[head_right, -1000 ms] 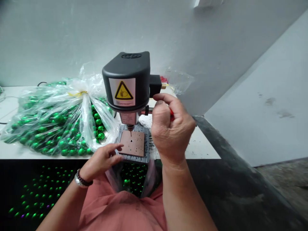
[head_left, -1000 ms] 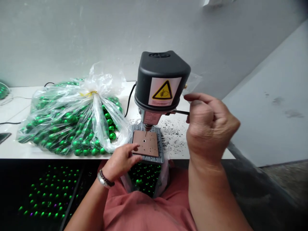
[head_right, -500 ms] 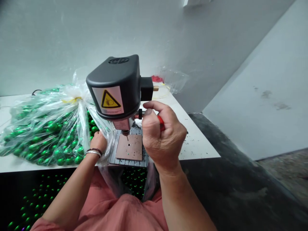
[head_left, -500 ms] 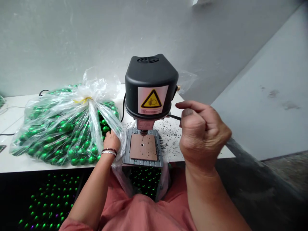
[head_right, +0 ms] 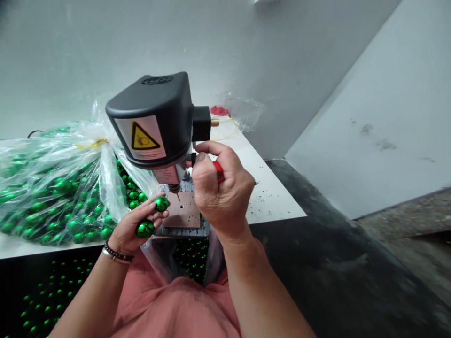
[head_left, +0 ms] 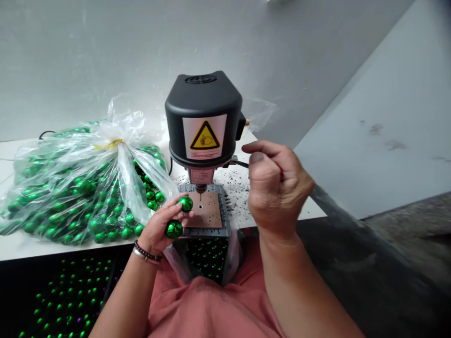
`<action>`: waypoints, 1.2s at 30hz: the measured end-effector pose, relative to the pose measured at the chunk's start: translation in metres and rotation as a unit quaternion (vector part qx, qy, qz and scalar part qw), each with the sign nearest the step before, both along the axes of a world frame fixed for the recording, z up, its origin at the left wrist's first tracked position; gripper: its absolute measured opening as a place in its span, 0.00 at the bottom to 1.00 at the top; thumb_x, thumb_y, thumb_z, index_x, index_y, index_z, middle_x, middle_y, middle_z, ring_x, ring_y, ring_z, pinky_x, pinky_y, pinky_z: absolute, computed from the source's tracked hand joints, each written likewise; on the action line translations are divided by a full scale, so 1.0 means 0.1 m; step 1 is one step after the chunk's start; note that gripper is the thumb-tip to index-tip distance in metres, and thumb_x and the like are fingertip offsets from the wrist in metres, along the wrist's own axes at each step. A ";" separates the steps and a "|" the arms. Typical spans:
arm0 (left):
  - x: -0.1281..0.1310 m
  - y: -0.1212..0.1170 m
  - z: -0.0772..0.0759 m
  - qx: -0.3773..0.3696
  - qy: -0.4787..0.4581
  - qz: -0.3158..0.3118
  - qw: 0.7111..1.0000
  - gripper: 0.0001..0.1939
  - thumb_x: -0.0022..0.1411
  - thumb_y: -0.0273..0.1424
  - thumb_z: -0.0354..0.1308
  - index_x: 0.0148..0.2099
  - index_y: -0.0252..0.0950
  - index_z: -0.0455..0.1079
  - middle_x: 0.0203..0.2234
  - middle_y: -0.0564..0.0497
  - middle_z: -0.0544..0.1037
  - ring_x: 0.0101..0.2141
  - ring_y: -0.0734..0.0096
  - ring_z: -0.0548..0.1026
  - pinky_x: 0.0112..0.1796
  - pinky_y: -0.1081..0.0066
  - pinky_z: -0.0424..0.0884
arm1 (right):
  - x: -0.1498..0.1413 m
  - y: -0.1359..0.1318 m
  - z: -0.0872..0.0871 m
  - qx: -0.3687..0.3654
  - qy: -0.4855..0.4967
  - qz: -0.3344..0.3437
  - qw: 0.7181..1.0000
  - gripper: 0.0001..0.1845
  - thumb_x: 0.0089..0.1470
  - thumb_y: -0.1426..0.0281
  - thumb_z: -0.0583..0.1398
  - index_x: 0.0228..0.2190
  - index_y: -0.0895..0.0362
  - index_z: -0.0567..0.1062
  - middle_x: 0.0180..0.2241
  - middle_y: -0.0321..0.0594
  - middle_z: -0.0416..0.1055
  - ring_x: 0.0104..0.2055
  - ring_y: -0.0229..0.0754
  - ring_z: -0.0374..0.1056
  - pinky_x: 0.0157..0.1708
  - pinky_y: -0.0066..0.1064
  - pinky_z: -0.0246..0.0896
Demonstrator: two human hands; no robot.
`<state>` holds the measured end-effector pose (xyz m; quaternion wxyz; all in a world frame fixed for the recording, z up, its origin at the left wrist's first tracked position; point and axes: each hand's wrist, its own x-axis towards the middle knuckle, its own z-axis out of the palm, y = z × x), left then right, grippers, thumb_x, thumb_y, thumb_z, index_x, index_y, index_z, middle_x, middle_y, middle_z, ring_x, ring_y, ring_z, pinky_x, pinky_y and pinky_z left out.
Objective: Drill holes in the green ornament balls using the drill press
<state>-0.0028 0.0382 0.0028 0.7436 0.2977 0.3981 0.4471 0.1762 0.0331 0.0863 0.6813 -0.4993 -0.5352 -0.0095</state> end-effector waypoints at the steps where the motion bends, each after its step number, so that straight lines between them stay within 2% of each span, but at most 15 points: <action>1: 0.03 0.00 -0.02 -0.002 0.016 -0.004 1.000 0.28 0.46 0.30 0.62 0.51 0.33 0.64 0.25 0.51 0.70 0.31 0.71 0.73 0.24 0.80 0.62 | 0.01 0.00 0.00 -0.001 0.000 0.006 1.000 0.12 0.51 0.68 0.53 0.31 0.59 0.74 0.16 0.29 0.61 0.17 0.24 0.52 0.18 0.18 0.52; 3: 0.07 0.01 -0.06 0.015 0.096 -0.004 0.995 0.29 0.46 0.31 0.63 0.52 0.35 0.64 0.25 0.52 0.71 0.29 0.74 0.72 0.23 0.80 0.62 | 0.02 -0.01 -0.01 0.000 -0.006 0.012 1.000 0.12 0.51 0.68 0.52 0.31 0.60 0.74 0.17 0.30 0.63 0.17 0.24 0.53 0.19 0.18 0.54; 6: 0.13 0.01 -0.10 0.064 0.261 -0.002 0.963 0.29 0.44 0.32 0.64 0.51 0.34 0.66 0.26 0.53 0.72 0.23 0.80 0.67 0.23 0.79 0.61 | 0.03 -0.01 -0.02 0.004 -0.017 0.012 1.000 0.12 0.52 0.68 0.52 0.31 0.60 0.73 0.19 0.31 0.66 0.17 0.24 0.54 0.20 0.19 0.56; 9: 0.16 0.00 -0.14 0.092 0.327 -0.009 0.941 0.28 0.44 0.33 0.63 0.50 0.33 0.67 0.25 0.54 0.72 0.22 0.81 0.66 0.24 0.78 0.61 | 0.03 -0.01 -0.03 0.006 -0.024 0.011 1.000 0.11 0.52 0.68 0.52 0.30 0.59 0.73 0.20 0.31 0.67 0.17 0.24 0.55 0.21 0.18 0.57; 13: 0.16 0.01 -0.20 0.093 0.300 -0.016 0.949 0.29 0.46 0.32 0.61 0.53 0.36 0.64 0.22 0.56 0.70 0.21 0.81 0.65 0.22 0.79 0.60 | 0.03 -0.01 -0.03 0.016 -0.027 0.007 0.999 0.11 0.52 0.69 0.52 0.30 0.60 0.73 0.19 0.30 0.67 0.18 0.23 0.56 0.22 0.17 0.58; 16: 0.15 0.01 -0.21 0.057 0.207 -0.017 0.976 0.32 0.47 0.30 0.61 0.56 0.38 0.60 0.24 0.55 0.72 0.21 0.82 0.67 0.22 0.80 0.60 | 0.03 -0.01 -0.04 0.023 -0.033 0.006 0.999 0.11 0.51 0.70 0.53 0.30 0.60 0.73 0.20 0.29 0.67 0.18 0.23 0.56 0.22 0.15 0.58; 19: 0.15 0.02 -0.19 -0.003 0.095 -0.006 0.995 0.34 0.48 0.28 0.60 0.58 0.34 0.57 0.25 0.51 0.73 0.29 0.73 0.73 0.24 0.79 0.63 | 0.04 -0.02 -0.04 0.026 -0.038 0.006 0.999 0.10 0.51 0.71 0.52 0.30 0.60 0.73 0.21 0.29 0.68 0.20 0.22 0.57 0.24 0.15 0.58; 21: 0.15 0.04 -0.19 -0.033 0.058 0.005 0.998 0.33 0.50 0.28 0.58 0.58 0.31 0.57 0.25 0.48 0.73 0.32 0.68 0.75 0.24 0.78 0.64 | 0.05 -0.02 -0.05 0.027 -0.042 0.005 0.999 0.09 0.51 0.71 0.52 0.29 0.59 0.72 0.21 0.29 0.68 0.21 0.22 0.58 0.25 0.15 0.58; 24: 0.16 0.06 -0.20 -0.054 0.063 0.018 0.996 0.30 0.50 0.27 0.58 0.56 0.29 0.58 0.27 0.46 0.75 0.30 0.69 0.75 0.24 0.78 0.65 | 0.05 -0.02 -0.06 0.025 -0.046 0.006 0.999 0.09 0.51 0.71 0.52 0.29 0.58 0.72 0.22 0.28 0.67 0.21 0.23 0.58 0.25 0.16 0.58; 27: 0.17 0.08 -0.21 -0.030 0.118 0.020 0.992 0.30 0.48 0.29 0.59 0.54 0.30 0.60 0.28 0.47 0.75 0.29 0.71 0.74 0.24 0.78 0.65 | 0.06 -0.03 -0.06 0.018 -0.048 0.011 0.999 0.09 0.51 0.70 0.52 0.29 0.58 0.72 0.21 0.29 0.67 0.21 0.23 0.57 0.25 0.18 0.58; 29: 0.19 0.11 -0.21 0.027 0.230 0.024 0.972 0.29 0.47 0.33 0.60 0.53 0.32 0.62 0.31 0.47 0.75 0.30 0.70 0.74 0.26 0.76 0.65 | 0.06 -0.03 -0.06 0.015 -0.050 0.011 0.999 0.09 0.51 0.70 0.52 0.30 0.58 0.72 0.21 0.29 0.67 0.22 0.24 0.58 0.25 0.19 0.58; 30: 0.20 0.12 -0.21 0.065 0.309 0.032 0.948 0.28 0.47 0.34 0.61 0.51 0.33 0.64 0.33 0.47 0.76 0.31 0.69 0.73 0.28 0.74 0.66 | 0.07 -0.03 -0.06 0.015 -0.050 0.009 0.999 0.09 0.52 0.69 0.52 0.30 0.58 0.72 0.22 0.30 0.67 0.22 0.25 0.58 0.25 0.19 0.58; 33: 0.24 0.17 -0.21 0.161 0.512 0.029 0.843 0.23 0.46 0.35 0.60 0.46 0.34 0.69 0.35 0.46 0.77 0.35 0.65 0.73 0.35 0.70 0.66 | 0.07 -0.03 -0.06 0.013 -0.051 0.009 0.999 0.09 0.51 0.69 0.52 0.29 0.57 0.72 0.22 0.30 0.67 0.22 0.25 0.58 0.25 0.21 0.58; 34: 0.25 0.19 -0.22 0.178 0.550 0.015 0.816 0.21 0.47 0.35 0.60 0.45 0.34 0.70 0.34 0.46 0.77 0.36 0.64 0.73 0.36 0.69 0.66 | 0.08 -0.03 -0.05 0.012 -0.051 0.012 0.999 0.09 0.51 0.69 0.52 0.29 0.57 0.71 0.22 0.30 0.67 0.22 0.25 0.58 0.24 0.21 0.58; 36: 0.27 0.21 -0.22 0.198 0.588 -0.017 0.784 0.20 0.50 0.35 0.57 0.45 0.35 0.70 0.34 0.46 0.77 0.35 0.64 0.73 0.37 0.68 0.66 | 0.08 -0.04 -0.05 0.009 -0.050 0.023 0.998 0.09 0.51 0.69 0.52 0.29 0.57 0.71 0.22 0.29 0.67 0.22 0.25 0.58 0.24 0.20 0.58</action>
